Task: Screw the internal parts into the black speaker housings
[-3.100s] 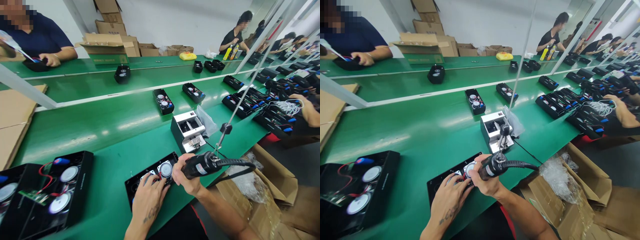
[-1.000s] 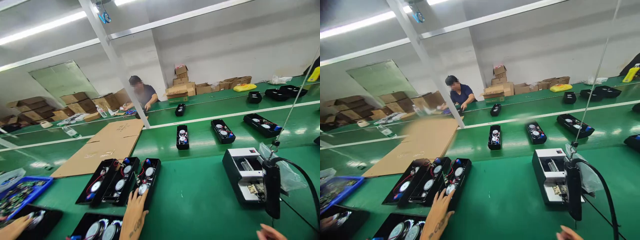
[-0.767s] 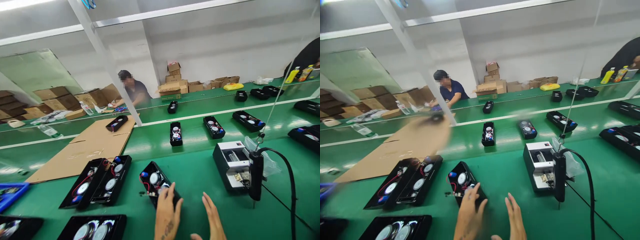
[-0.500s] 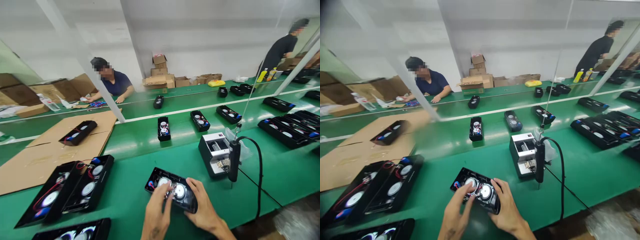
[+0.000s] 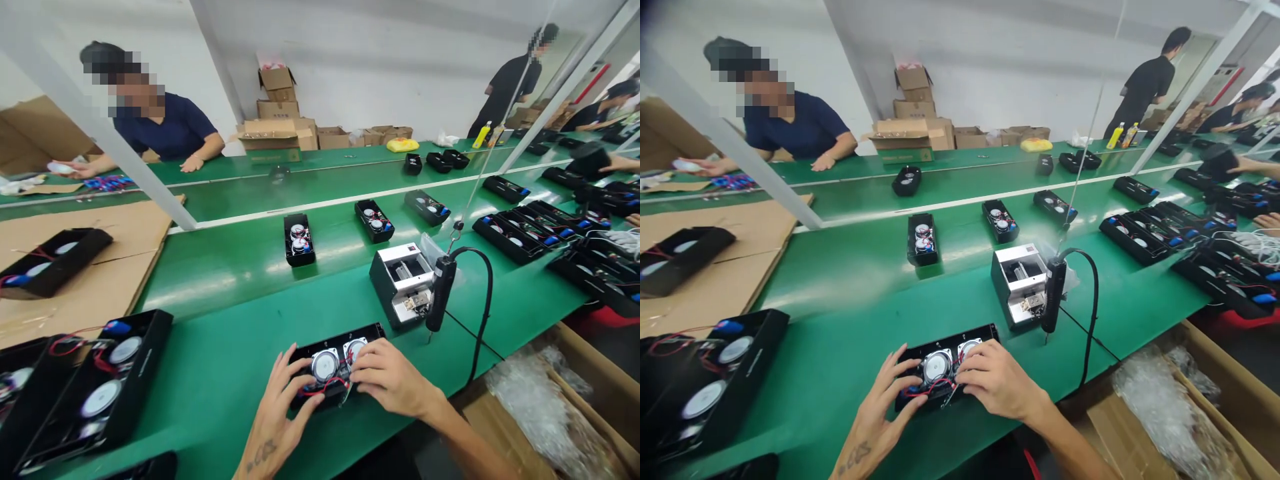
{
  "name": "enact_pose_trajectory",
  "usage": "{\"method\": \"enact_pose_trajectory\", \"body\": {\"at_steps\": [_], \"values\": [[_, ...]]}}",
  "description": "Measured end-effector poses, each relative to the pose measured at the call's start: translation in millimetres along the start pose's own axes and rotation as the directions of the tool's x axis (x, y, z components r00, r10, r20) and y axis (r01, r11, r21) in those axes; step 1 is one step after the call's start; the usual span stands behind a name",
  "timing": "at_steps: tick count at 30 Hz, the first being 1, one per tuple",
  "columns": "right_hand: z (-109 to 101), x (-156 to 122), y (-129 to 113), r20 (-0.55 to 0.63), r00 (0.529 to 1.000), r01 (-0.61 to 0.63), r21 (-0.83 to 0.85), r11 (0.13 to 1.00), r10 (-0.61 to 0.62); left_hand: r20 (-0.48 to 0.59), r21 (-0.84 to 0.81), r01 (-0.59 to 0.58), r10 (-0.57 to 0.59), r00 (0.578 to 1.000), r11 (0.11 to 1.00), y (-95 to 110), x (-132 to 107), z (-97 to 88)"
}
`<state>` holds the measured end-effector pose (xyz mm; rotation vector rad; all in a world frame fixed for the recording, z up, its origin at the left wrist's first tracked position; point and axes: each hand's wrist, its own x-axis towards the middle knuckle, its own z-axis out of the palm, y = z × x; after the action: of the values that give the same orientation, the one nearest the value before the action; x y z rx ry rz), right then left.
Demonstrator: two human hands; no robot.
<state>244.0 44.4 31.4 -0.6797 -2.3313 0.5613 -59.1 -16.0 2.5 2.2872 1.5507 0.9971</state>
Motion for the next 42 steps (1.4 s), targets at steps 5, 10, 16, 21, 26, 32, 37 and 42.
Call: {"method": "enact_pose_trajectory", "body": {"at_steps": [5, 10, 16, 21, 26, 32, 37, 42], "values": [[17, 22, -5, 0.079, 0.996, 0.056, -0.136, 0.989, -0.046, -0.071, -0.088, -0.024, 0.018, 0.997, 0.996, 2, 14, 7.8], [11, 35, -22, 0.309, 0.945, -0.01, -0.299, 0.954, 0.107, -0.119, -0.012, -0.056, 0.054, 0.991, 0.998, 11, 21, 12.9], [7, 48, -32, 0.515, 0.83, -0.031, -0.34, 0.94, 0.214, 0.147, 0.17, -0.111, 0.087, 0.985, 0.979, 22, 16, -9.8], [0, 50, -31, 0.557, 0.818, 0.011, -0.269, 0.963, 0.146, 0.237, 0.24, -0.23, 0.173, 0.956, 0.943, 16, 8, 4.6], [0, 43, -36, 0.55, 0.821, -0.016, -0.244, 0.97, 0.151, 0.227, 0.223, -0.252, 0.201, 0.953, 0.942, 16, 10, 16.9], [11, 25, -31, 0.434, 0.898, 0.018, -0.194, 0.981, 0.069, 0.248, 0.222, -0.31, 0.254, 0.935, 0.925, 17, 11, 13.6], [18, 13, -30, 0.41, 0.911, 0.041, -0.194, 0.98, 0.044, 0.191, 0.215, -0.338, 0.3, 0.935, 0.916, 16, 8, 18.8], [18, 39, -34, 0.462, 0.869, -0.011, -0.341, 0.94, 0.178, 0.324, 0.094, -0.246, 0.204, 0.924, 0.965, 3, 41, 9.2]]}}
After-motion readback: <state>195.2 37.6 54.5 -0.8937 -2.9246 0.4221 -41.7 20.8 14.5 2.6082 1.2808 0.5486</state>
